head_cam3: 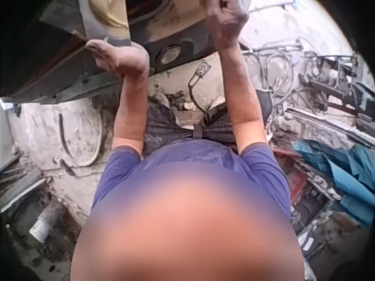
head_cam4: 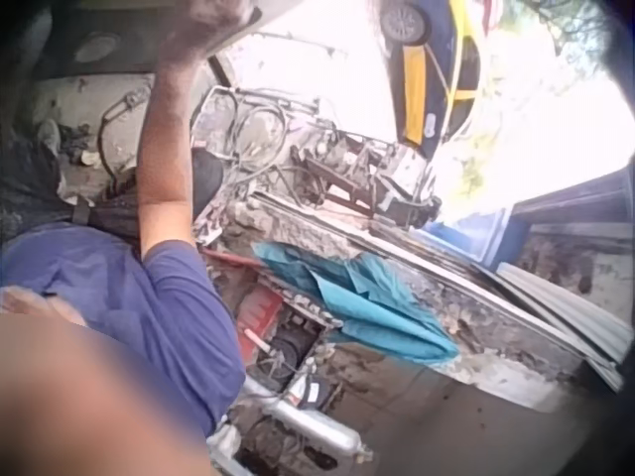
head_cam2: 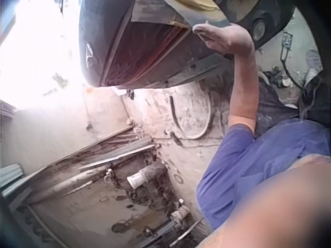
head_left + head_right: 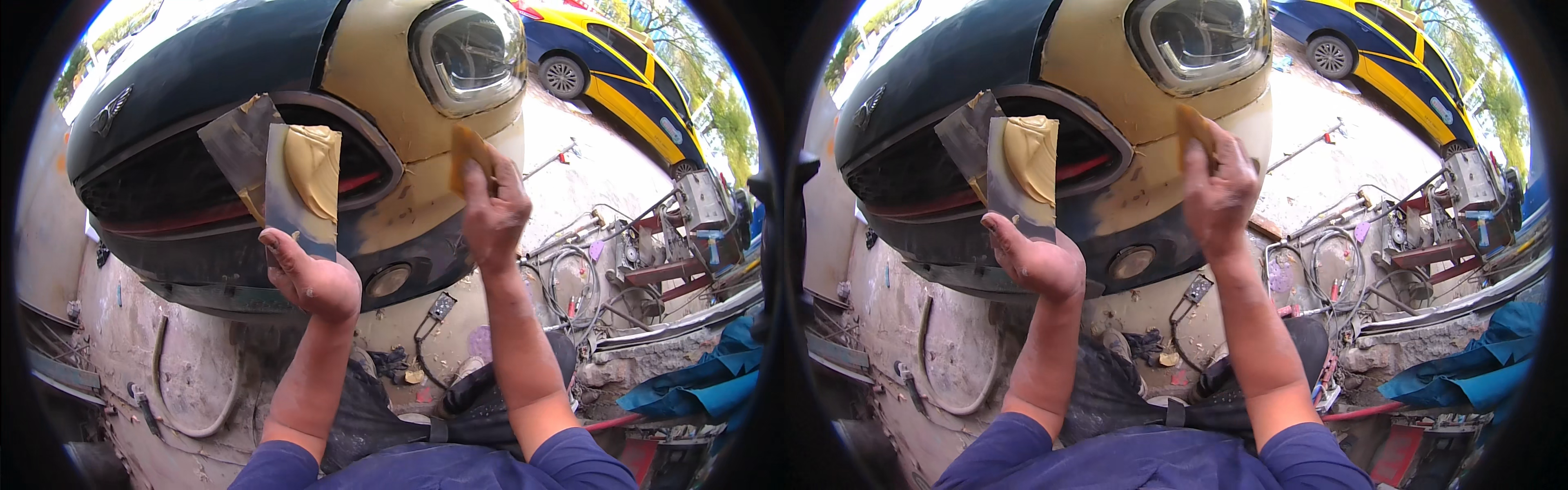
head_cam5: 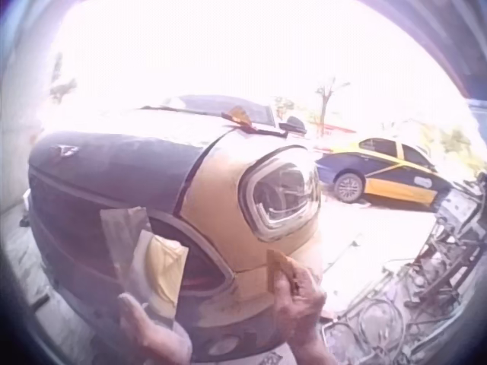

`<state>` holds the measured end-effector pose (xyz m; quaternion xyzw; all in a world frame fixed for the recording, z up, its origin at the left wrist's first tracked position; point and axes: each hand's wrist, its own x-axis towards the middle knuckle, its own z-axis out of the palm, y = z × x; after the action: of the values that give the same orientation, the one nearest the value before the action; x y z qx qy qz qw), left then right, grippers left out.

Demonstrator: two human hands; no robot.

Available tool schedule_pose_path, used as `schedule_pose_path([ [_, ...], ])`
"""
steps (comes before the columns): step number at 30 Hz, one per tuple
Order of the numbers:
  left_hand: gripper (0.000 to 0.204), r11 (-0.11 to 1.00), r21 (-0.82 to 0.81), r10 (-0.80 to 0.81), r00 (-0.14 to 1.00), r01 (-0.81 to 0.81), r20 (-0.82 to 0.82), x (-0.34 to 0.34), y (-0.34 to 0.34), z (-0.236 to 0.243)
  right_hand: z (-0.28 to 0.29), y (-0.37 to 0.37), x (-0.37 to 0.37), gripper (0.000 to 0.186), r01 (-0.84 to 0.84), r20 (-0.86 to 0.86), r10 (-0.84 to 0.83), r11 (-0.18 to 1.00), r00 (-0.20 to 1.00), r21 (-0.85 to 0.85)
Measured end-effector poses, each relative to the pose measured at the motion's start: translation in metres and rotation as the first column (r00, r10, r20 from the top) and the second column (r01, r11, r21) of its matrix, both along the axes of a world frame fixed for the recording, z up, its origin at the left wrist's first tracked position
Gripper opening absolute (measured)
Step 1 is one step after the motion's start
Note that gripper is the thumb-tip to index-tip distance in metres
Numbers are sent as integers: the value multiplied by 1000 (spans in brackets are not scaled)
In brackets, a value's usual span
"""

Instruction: The person applies yellow body filler to the front bumper of a car using a metal spreader. They repeatedly scoop filler from the spreader and smooth it onto the bumper surface around the headlight and grille area.

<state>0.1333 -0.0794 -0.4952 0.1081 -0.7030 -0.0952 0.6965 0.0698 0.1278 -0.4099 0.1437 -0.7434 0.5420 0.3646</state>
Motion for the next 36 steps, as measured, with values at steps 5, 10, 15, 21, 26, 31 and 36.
schedule_pose_path([
  [5,45,990,32,-136,988,139,-78,-8,5,6,-15,33,5,27,-54,160,16,970,987,237],
  [10,40,937,158,-291,946,312,-145,-10,14,8,-10,21,2,23,-107,-8,123,892,992,439],
  [15,42,830,366,-382,907,422,-180,-8,15,5,5,10,-8,25,-105,-112,196,833,974,543],
  [21,54,720,415,-461,830,557,-315,-6,17,24,14,1,-19,23,-103,-124,235,761,964,640],
  [26,62,278,538,-528,594,796,-607,-2,26,35,27,3,-26,21,-131,-67,259,677,964,724],
  [31,58,674,482,-465,829,559,-310,-4,21,19,38,14,-29,22,-366,169,367,574,915,733],
  [36,44,794,393,-398,886,463,-240,-7,16,4,27,37,-12,27,-515,377,357,678,854,525],
])
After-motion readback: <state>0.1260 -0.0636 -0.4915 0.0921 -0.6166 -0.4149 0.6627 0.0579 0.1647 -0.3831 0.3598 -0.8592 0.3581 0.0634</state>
